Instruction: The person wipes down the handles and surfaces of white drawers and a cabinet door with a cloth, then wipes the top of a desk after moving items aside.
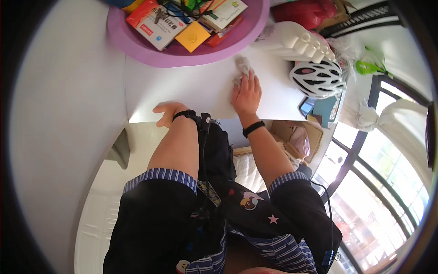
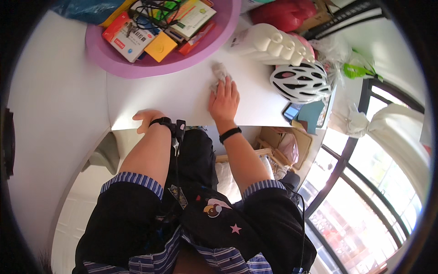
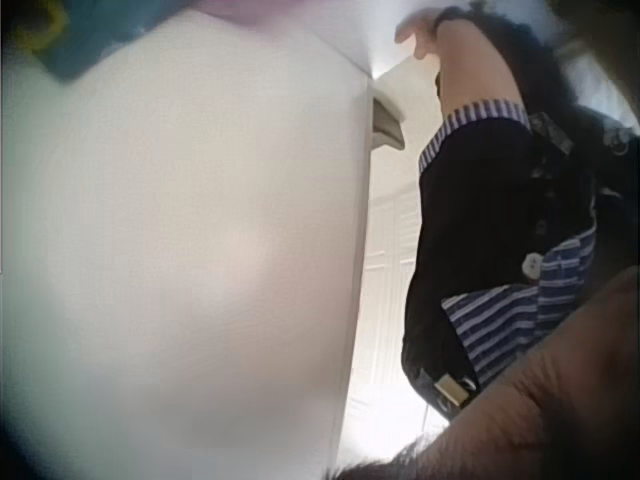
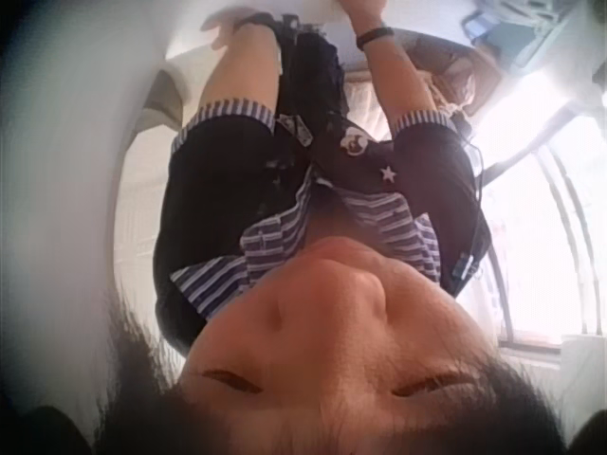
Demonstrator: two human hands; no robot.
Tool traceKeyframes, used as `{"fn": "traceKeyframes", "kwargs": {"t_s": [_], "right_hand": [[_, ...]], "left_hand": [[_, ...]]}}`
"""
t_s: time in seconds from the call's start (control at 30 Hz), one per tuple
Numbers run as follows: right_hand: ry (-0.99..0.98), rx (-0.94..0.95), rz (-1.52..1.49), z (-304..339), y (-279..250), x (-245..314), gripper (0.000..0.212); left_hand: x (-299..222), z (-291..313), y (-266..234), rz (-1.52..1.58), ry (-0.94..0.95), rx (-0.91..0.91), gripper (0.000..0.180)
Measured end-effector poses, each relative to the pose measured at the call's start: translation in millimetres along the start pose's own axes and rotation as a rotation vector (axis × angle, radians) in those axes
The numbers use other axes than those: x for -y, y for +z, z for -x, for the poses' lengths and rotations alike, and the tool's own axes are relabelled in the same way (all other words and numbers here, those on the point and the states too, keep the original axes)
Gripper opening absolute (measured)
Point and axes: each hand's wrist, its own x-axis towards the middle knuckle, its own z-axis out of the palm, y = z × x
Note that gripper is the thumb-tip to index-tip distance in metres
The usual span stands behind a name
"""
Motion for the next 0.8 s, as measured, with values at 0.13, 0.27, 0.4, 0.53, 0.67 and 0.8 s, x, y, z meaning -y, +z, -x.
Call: {"fn": "traceKeyframes", "kwargs": {"t_s": [0.13,0.27,0.4,0.53,0.67,0.8], "right_hand": [[0.060,-0.091,0.109,-54.9,8.6,5.1,0.056],[0.030,-0.120,0.048,-67.0,12.4,13.5,0.058],[-0.041,-0.092,0.034,-72.7,4.6,-4.1,0.058],[-0.073,0.110,0.110,-86.2,-11.8,-38.8,0.058],[0.008,0.210,0.184,-91.3,-30.8,-70.5,0.057],[0.048,0.280,0.184,-48.8,-41.5,-94.8,0.063]], "left_hand": [[-35.5,40.1,-38.3,-0.053,-0.098,0.174,0.080],[-36.9,29.0,-38.1,-0.065,-0.035,0.097,0.081],[-45.2,45.6,-49.0,-0.087,-0.069,0.118,0.081],[-35.7,43.8,-43.7,-0.054,-0.050,0.108,0.080],[-37.0,40.4,-46.2,-0.048,-0.020,0.088,0.075],[-40.8,42.4,-58.5,-0.018,-0.071,0.170,0.077]]}}
